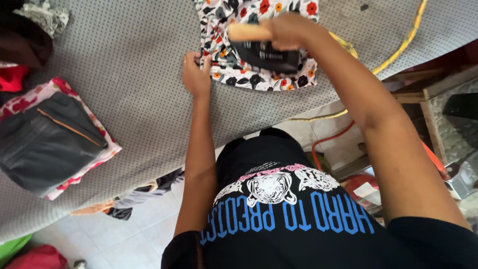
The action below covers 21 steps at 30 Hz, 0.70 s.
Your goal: The person irons a floral-patterned garment on a perforated ironing board, smoothing and repositioning the fabric repeatedly. The person then irons a brown garment, adjusting and folding it while continuing to press with the iron.
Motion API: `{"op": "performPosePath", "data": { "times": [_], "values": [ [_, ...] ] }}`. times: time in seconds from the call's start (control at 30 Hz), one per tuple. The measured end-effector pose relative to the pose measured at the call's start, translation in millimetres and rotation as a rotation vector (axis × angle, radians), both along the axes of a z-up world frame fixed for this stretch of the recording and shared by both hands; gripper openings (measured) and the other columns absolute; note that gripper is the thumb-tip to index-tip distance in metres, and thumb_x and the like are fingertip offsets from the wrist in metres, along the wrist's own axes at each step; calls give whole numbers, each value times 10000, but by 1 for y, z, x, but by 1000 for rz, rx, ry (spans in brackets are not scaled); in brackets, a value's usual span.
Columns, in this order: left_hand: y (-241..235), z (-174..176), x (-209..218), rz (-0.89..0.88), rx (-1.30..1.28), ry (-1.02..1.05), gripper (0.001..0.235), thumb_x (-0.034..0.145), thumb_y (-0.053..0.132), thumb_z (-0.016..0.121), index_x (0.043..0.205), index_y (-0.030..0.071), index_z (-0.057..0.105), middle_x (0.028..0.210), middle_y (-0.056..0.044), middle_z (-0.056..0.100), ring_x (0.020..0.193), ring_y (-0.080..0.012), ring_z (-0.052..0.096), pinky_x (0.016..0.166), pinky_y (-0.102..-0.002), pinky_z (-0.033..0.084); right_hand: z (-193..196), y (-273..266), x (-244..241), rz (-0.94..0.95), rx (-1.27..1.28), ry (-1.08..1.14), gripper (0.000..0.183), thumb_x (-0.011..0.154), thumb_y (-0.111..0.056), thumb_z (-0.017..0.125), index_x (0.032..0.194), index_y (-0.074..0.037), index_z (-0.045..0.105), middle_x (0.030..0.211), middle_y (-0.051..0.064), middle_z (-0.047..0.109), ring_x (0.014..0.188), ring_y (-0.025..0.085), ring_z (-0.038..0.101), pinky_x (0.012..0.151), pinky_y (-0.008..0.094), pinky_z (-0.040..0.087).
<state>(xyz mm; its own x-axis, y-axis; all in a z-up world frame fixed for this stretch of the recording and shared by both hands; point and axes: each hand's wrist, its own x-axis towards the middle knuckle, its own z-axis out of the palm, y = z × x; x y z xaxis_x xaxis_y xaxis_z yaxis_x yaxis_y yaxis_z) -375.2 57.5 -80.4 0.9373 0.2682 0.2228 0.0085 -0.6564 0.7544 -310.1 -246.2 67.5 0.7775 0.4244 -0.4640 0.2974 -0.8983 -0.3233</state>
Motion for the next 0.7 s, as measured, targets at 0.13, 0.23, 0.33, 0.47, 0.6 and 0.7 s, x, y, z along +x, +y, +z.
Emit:
{"op": "performPosePath", "data": {
  "times": [0.13, 0.23, 0.33, 0.47, 0.6, 0.7],
  "values": [
    [-3, 3, -2, 8, 11, 9, 342, 832, 324, 850, 973, 102, 633, 881, -38, 655, 767, -234, 646, 667, -386, 505, 22, -14, -45, -8, -8, 70, 316, 807, -179, 672, 1116, -208, 614, 901, 156, 726, 840, 417, 696, 703, 544, 526],
    [-2, 9, -6, -3, 56, 26, 340, 849, 328, 841, 1001, 105, 633, 898, -39, 643, 797, -239, 638, 674, -393, 499, 26, -32, -89, -133, -94, 9, 277, 894, -187, 637, 1167, -203, 593, 901, 167, 735, 843, 421, 706, 706, 562, 527],
    [-4, 15, -7, 18, 131, 20, 327, 838, 330, 841, 991, 123, 641, 892, -24, 642, 821, -241, 633, 669, -402, 492, 14, -61, -109, -352, -156, -105, 334, 855, -159, 654, 1185, -166, 601, 902, 205, 725, 836, 448, 697, 722, 565, 530],
    [-7, 23, -11, 44, 143, 81, 364, 858, 352, 830, 1083, 136, 642, 1020, -47, 645, 963, -264, 622, 797, -409, 506, -21, -105, -97, -565, -172, -380, 348, 915, -118, 681, 1233, -6, 593, 925, 278, 714, 875, 477, 691, 774, 576, 532],
    [-22, 37, 1, 61, 295, 91, 526, 810, 210, 781, 1302, 159, 601, 1336, -61, 583, 1266, -317, 513, 1037, -507, 412, -43, -136, -55, -622, -100, -497, 380, 859, -70, 689, 1193, 66, 572, 948, 313, 703, 904, 499, 680, 781, 570, 531],
    [-50, 42, 15, -45, 399, 43, 673, 843, 97, 729, 1480, 147, 517, 1565, -68, 436, 1483, -328, 356, 1198, -607, 240, -34, -139, -53, -500, 3, -370, 358, 829, -45, 670, 1150, 77, 570, 990, 333, 683, 957, 506, 670, 833, 549, 541]
  ]
}}
